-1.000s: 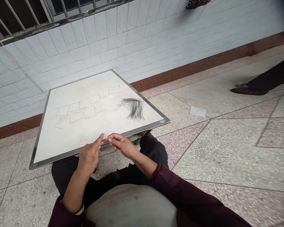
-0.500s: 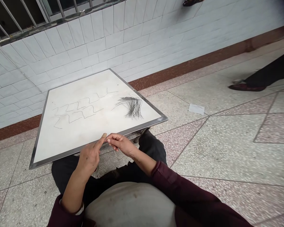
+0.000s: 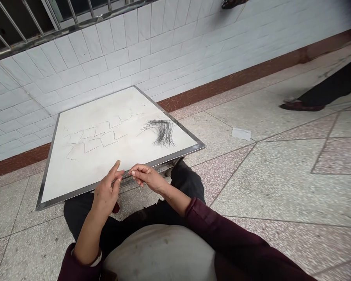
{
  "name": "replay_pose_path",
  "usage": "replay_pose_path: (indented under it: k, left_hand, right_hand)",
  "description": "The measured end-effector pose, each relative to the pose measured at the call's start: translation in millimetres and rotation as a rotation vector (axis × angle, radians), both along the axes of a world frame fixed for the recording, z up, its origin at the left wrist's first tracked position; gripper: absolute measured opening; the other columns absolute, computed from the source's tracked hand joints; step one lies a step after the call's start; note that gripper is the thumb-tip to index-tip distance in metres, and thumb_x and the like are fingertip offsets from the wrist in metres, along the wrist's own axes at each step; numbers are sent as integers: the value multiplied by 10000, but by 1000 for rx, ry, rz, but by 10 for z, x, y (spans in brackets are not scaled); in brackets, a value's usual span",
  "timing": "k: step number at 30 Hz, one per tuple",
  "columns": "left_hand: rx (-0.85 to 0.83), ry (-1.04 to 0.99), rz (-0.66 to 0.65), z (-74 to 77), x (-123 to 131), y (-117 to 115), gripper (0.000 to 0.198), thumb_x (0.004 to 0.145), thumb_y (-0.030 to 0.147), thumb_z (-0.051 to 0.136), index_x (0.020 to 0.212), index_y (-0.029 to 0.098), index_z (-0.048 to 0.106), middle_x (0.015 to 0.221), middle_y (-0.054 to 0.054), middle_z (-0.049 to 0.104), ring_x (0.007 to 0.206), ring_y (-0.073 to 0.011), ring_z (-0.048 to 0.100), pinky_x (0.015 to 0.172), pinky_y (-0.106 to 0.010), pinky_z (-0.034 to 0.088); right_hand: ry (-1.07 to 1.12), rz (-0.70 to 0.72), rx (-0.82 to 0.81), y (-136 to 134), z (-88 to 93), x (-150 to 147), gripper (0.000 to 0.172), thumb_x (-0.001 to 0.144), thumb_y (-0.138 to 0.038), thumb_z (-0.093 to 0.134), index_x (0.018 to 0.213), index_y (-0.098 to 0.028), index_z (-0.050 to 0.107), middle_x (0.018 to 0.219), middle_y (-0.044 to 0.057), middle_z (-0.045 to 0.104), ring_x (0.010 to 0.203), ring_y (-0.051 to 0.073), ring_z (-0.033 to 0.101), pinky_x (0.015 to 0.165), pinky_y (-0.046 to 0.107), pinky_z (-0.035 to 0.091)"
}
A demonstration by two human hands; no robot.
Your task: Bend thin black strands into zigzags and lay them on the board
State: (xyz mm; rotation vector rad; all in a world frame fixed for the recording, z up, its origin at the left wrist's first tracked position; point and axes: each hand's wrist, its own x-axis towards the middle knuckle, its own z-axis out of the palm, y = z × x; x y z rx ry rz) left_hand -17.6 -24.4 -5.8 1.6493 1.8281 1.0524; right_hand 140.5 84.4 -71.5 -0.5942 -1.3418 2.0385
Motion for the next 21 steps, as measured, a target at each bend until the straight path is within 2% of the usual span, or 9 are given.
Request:
replay_pose_path:
  k: [4, 8, 11, 15, 21]
  left_hand:
    - [-15, -434, 87, -25, 18, 13, 621, 868, 379, 609, 1435, 264, 383, 1175, -96, 676, 995, -204, 667, 880, -354, 512]
    - [-164, -679, 67, -140, 99, 52, 707, 794, 412, 695, 1405, 200, 409, 1041, -105, 710, 854, -188, 682, 745, -307, 528]
    - [-235, -762, 31, -194, 210, 82, 721, 755, 391, 735, 1380, 184, 439, 938, -81, 719, 780, -174, 685, 677, -271, 511]
    - [-263, -819, -3, -215, 345, 106, 691, 727, 353, 763, 1336, 186, 484, 838, -38, 706, 746, -168, 688, 639, -251, 505]
    - [-156, -813, 101, -235, 350, 104, 674, 724, 352, 766, 1322, 183, 505, 794, -15, 684, 706, -156, 679, 641, -268, 537]
  right_hand:
    - [32, -23, -15, 4, 27, 6, 301, 763, -441, 726, 865, -168, 651, 680, -37, 589, 496, 54, 510, 421, 163, 397]
    - [63, -97, 12, 8, 63, 18, 265, 770, -418, 725, 870, -180, 664, 683, -27, 604, 537, 67, 513, 439, 166, 366]
    - [63, -136, 67, -2, 108, 26, 241, 774, -406, 719, 861, -185, 676, 688, -25, 613, 545, 67, 484, 467, 176, 348]
    - [45, -114, 95, -20, 140, 13, 225, 772, -388, 720, 862, -187, 678, 696, -26, 613, 563, 74, 479, 486, 182, 342]
    - [56, 1, 17, 56, 110, 70, 341, 817, -488, 663, 965, -182, 686, 798, 16, 631, 637, 87, 524, 507, 173, 378]
